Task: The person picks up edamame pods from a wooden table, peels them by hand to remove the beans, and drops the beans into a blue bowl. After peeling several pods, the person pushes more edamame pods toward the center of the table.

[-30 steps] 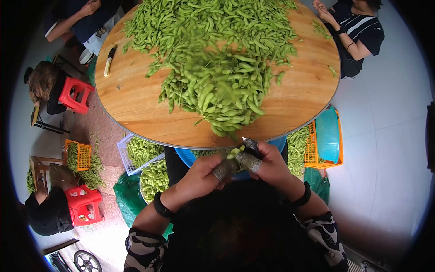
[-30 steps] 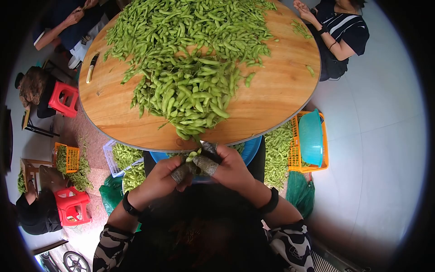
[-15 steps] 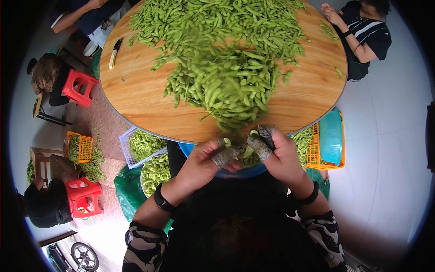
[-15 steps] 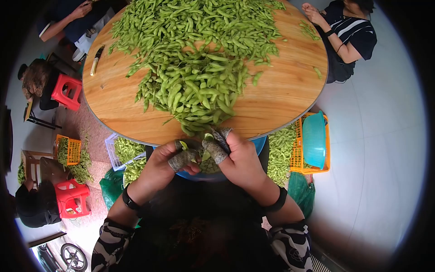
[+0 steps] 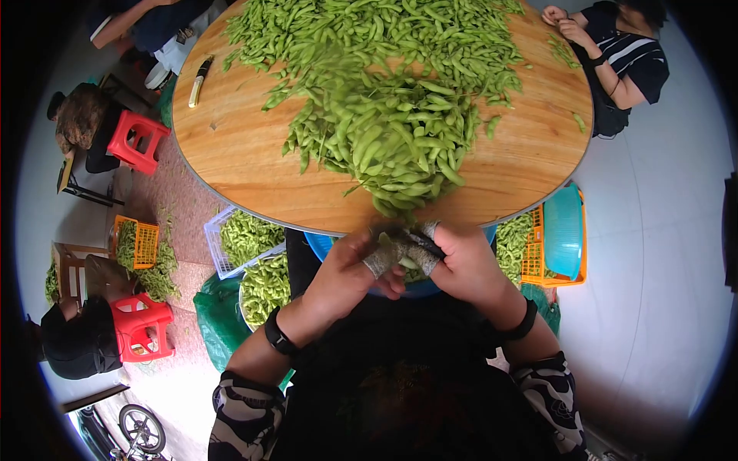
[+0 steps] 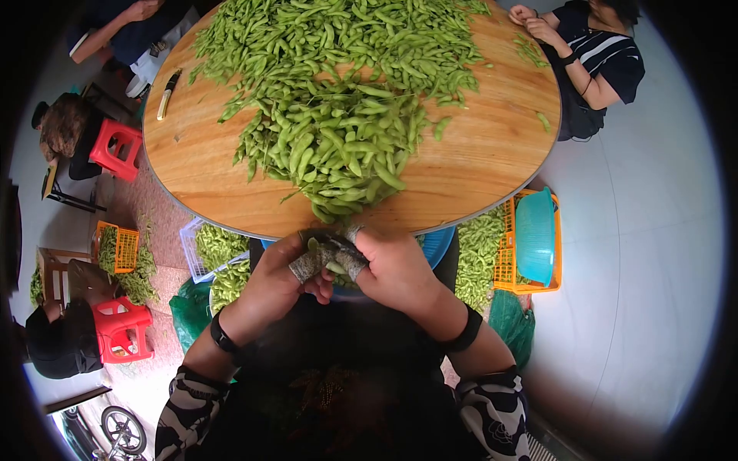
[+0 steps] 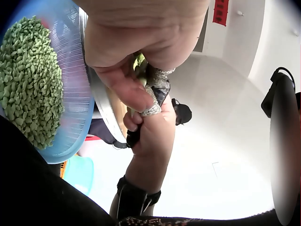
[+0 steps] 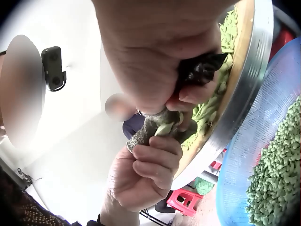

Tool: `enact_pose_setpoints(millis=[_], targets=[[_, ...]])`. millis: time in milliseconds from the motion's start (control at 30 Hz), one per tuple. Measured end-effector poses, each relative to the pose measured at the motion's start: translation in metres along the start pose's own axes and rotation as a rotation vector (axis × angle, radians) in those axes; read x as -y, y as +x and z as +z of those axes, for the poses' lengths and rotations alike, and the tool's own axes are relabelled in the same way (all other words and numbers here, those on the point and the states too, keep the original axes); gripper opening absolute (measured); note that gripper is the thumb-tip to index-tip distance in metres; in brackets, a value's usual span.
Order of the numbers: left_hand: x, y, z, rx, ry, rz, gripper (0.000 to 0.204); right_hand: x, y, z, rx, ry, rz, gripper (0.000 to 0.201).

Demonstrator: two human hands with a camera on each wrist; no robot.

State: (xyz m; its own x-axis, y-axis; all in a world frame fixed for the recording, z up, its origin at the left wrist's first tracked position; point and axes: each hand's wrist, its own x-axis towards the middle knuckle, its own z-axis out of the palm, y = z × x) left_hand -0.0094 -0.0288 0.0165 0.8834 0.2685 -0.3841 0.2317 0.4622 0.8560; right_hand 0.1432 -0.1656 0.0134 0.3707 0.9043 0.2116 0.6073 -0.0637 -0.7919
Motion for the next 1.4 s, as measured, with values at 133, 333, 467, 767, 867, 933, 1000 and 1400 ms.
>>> enact_pose_setpoints(millis=[133, 333, 467, 767, 867, 933, 1000, 1400], targets=[[-0.001, -0.001, -0.002, 0.022, -0.092, -0.054, 0.021, -0.006, -0.003, 0.004, 0.058, 0.148, 0.041, 0.031], [-0.004, -0.003, 0.004, -0.112, -0.066, 0.145, 0.016, 0.000, -0.013, 0.004, -0.235, 0.137, 0.094, 0.020], [0.007, 0.000, 0.001, -0.122, -0.024, 0.224, 0.015, 0.002, -0.019, 0.011, -0.171, -0.084, 0.155, 0.023], [-0.006, -0.007, -0.012, 0.011, 0.211, 0.013, 0.009, -0.002, -0.011, 0.014, -0.036, 0.254, 0.146, 0.035], [0.007, -0.002, -0.014, -0.115, 0.241, 0.126, 0.010, 0.014, -0.011, 0.014, -0.249, -0.210, 0.023, 0.037], [0.014, 0.001, -0.013, -0.132, 0.485, 0.389, 0.011, 0.012, -0.011, 0.016, -0.181, -0.190, 0.010, 0.038], [0.010, -0.002, -0.010, -0.096, 0.390, 0.299, 0.012, 0.004, -0.013, 0.019, -0.119, -0.171, 0.003, 0.040], [0.007, -0.004, -0.017, 0.262, 0.244, 0.179, 0.012, 0.001, -0.013, -0.002, 0.352, 0.940, 0.518, 0.031]])
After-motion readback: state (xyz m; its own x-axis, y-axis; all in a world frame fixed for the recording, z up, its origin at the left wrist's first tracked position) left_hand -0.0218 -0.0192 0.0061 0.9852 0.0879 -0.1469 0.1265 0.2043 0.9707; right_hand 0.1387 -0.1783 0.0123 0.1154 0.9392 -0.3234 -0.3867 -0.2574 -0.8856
